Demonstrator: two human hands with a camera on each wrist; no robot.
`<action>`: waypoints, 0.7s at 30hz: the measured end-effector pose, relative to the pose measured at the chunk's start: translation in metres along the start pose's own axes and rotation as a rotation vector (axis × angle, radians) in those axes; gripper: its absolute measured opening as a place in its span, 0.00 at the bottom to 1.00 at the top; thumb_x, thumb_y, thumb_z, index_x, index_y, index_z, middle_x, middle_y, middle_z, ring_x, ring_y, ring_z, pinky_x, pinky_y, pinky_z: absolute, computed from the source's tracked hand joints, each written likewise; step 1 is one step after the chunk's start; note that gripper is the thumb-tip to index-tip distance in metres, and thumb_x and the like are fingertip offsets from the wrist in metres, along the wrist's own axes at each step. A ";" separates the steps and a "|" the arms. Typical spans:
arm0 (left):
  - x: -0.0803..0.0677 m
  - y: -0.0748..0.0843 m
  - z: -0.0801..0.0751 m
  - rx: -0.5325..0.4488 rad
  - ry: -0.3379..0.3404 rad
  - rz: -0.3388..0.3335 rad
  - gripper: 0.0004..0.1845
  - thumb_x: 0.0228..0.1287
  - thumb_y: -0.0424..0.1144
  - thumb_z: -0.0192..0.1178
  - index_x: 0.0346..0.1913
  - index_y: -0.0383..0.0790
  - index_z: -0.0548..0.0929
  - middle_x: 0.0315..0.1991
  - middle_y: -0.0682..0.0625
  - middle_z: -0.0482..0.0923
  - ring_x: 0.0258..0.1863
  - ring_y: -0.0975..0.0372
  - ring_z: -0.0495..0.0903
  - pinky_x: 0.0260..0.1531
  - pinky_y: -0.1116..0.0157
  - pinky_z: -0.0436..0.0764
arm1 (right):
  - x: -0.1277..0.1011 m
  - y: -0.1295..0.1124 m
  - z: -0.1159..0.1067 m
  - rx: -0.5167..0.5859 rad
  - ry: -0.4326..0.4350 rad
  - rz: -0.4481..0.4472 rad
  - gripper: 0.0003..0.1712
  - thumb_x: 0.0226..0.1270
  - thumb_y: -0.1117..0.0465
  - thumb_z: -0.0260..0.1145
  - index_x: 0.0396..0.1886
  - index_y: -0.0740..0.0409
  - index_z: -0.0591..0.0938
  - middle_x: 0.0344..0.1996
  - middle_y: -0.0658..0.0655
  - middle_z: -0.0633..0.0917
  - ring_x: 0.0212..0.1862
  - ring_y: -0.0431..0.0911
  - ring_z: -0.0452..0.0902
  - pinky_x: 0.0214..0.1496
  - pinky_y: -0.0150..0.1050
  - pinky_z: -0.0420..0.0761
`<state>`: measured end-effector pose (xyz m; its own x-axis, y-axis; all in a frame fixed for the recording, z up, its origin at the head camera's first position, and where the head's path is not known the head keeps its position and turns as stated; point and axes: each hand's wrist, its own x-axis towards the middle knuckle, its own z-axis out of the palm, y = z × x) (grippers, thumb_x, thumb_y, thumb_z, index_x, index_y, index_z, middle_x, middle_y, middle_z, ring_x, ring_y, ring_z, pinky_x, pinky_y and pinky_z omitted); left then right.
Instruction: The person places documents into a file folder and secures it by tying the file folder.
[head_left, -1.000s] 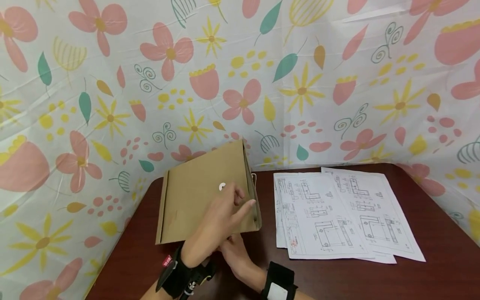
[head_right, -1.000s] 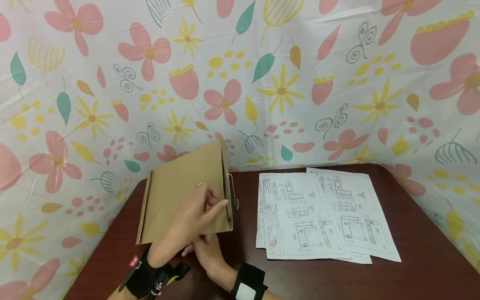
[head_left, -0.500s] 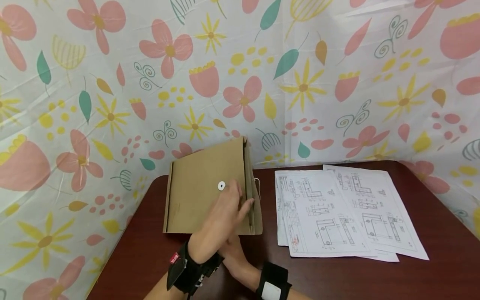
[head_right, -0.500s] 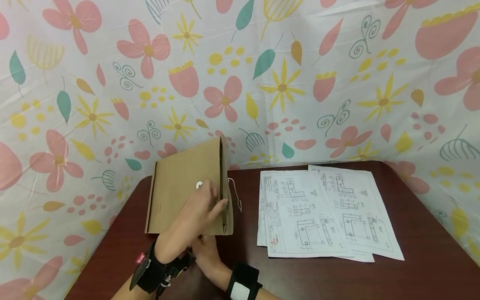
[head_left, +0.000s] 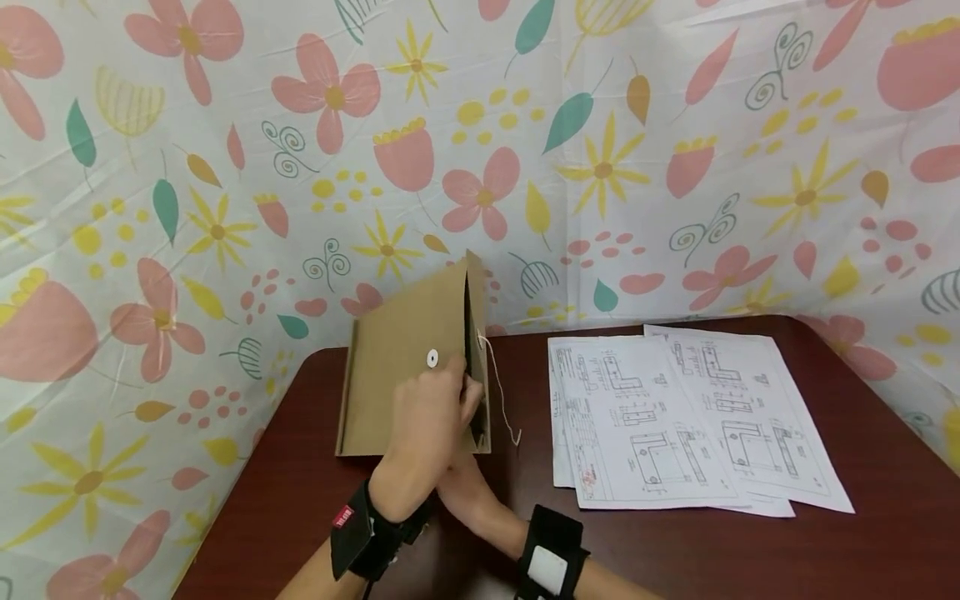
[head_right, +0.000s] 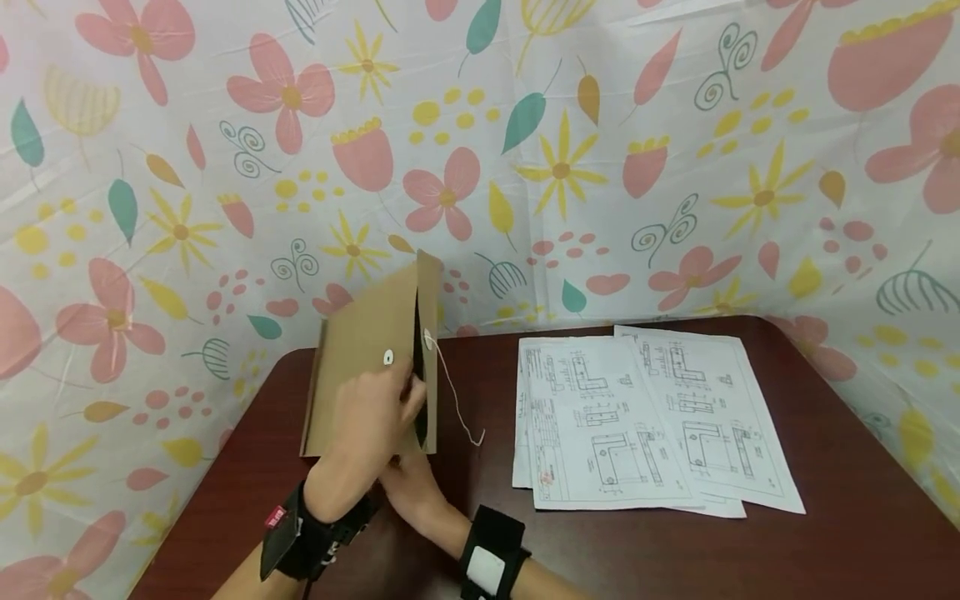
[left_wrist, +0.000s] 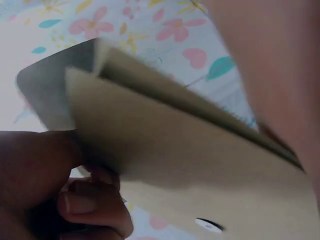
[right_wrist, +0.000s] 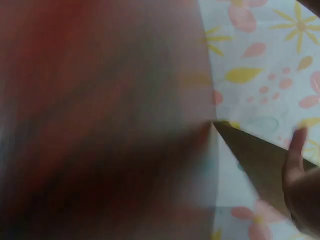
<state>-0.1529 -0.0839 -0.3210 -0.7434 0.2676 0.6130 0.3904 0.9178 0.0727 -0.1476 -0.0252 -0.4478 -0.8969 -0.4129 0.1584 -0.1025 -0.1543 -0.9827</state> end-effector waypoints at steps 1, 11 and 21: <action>0.001 -0.002 0.000 0.000 0.007 -0.006 0.15 0.63 0.34 0.57 0.21 0.43 0.65 0.13 0.56 0.48 0.14 0.65 0.47 0.16 0.68 0.48 | 0.000 -0.003 -0.003 -0.054 -0.039 0.011 0.20 0.79 0.56 0.53 0.26 0.63 0.68 0.18 0.47 0.67 0.22 0.37 0.60 0.34 0.32 0.66; -0.001 -0.018 0.014 -0.015 -0.002 -0.039 0.17 0.62 0.34 0.61 0.21 0.46 0.65 0.11 0.55 0.55 0.11 0.65 0.56 0.14 0.69 0.53 | -0.025 -0.090 -0.072 -0.497 -0.481 0.176 0.13 0.74 0.65 0.55 0.37 0.55 0.86 0.21 0.56 0.86 0.20 0.51 0.84 0.20 0.46 0.82; -0.005 -0.012 0.025 -0.024 -0.060 -0.041 0.18 0.64 0.37 0.60 0.20 0.46 0.64 0.12 0.57 0.51 0.11 0.66 0.52 0.15 0.69 0.50 | 0.003 -0.138 -0.087 -0.865 0.152 0.066 0.33 0.74 0.38 0.54 0.13 0.52 0.70 0.08 0.48 0.67 0.11 0.41 0.65 0.19 0.34 0.65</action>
<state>-0.1675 -0.0886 -0.3440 -0.7898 0.2475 0.5611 0.3712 0.9213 0.1161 -0.1736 0.0732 -0.3202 -0.9539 -0.2630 0.1448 -0.2828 0.6253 -0.7273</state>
